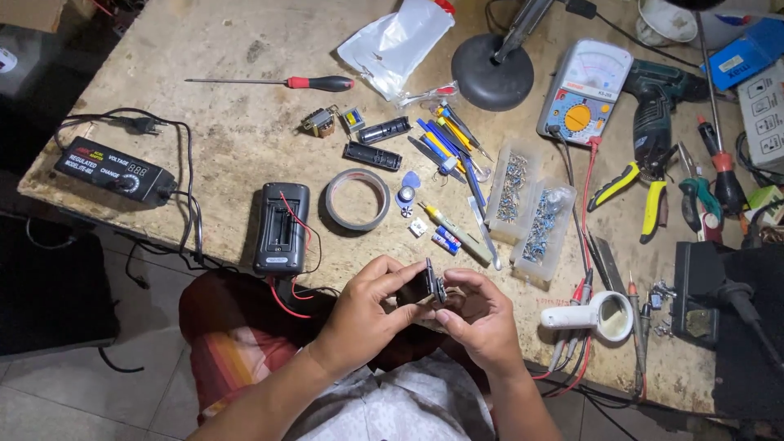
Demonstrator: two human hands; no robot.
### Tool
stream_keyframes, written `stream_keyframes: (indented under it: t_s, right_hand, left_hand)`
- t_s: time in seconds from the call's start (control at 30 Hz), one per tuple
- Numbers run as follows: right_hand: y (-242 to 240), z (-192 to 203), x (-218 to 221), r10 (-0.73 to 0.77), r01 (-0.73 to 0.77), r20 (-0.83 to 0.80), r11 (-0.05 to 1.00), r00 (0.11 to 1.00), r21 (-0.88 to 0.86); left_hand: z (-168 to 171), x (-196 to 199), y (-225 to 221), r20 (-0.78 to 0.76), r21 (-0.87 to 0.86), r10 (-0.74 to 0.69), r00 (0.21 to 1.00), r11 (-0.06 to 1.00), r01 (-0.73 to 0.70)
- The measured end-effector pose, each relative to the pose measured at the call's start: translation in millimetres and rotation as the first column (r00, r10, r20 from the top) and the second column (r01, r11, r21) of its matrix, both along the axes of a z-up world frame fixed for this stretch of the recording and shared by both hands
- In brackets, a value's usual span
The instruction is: Assembling a small electronic device by soldering components and fitting a circuit board into a plastic housing
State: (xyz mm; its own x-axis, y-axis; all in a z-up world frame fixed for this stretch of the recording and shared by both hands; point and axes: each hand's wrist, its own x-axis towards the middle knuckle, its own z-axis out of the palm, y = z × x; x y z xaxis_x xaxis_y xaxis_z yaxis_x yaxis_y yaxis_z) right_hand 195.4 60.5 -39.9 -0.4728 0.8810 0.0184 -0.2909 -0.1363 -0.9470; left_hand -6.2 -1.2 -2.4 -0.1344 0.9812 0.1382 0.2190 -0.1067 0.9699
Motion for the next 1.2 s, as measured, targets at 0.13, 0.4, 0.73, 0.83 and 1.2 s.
stream_keyframes:
  t_s: [0.13,0.4,0.73,0.83,1.2]
  right_hand:
    - [3.3,10.5,5.6,-0.077,0.047,0.192,0.987,0.978,0.154]
    - [2.3,38.1,-19.7,-0.225,-0.180,0.716,0.879,0.661,0.442]
    - [-0.3,21.5,-33.8,-0.351,-0.343,0.687,0.669,0.636,0.659]
    - [-3.7,16.7,-29.4,-0.404,-0.300,0.656,0.654,0.637,0.694]
    - [-2.9,3.7,-36.5,-0.429,-0.327,0.642,0.604,0.636,0.727]
  left_hand:
    - [6.7,-7.0,-3.3,-0.141,0.017,-0.025,0.990,0.999,0.027]
    - [33.8,-50.9,-24.8,-0.301,0.218,0.245,0.922,0.959,-0.183]
    - [39.9,-146.8,-17.3,-0.452,0.291,0.487,0.748,0.873,-0.392]
    - [26.5,-177.1,-3.7,-0.538,0.321,0.491,0.685,0.871,-0.373]
    - [-23.7,-213.0,45.1,-0.792,0.264,0.421,0.442,0.889,-0.373]
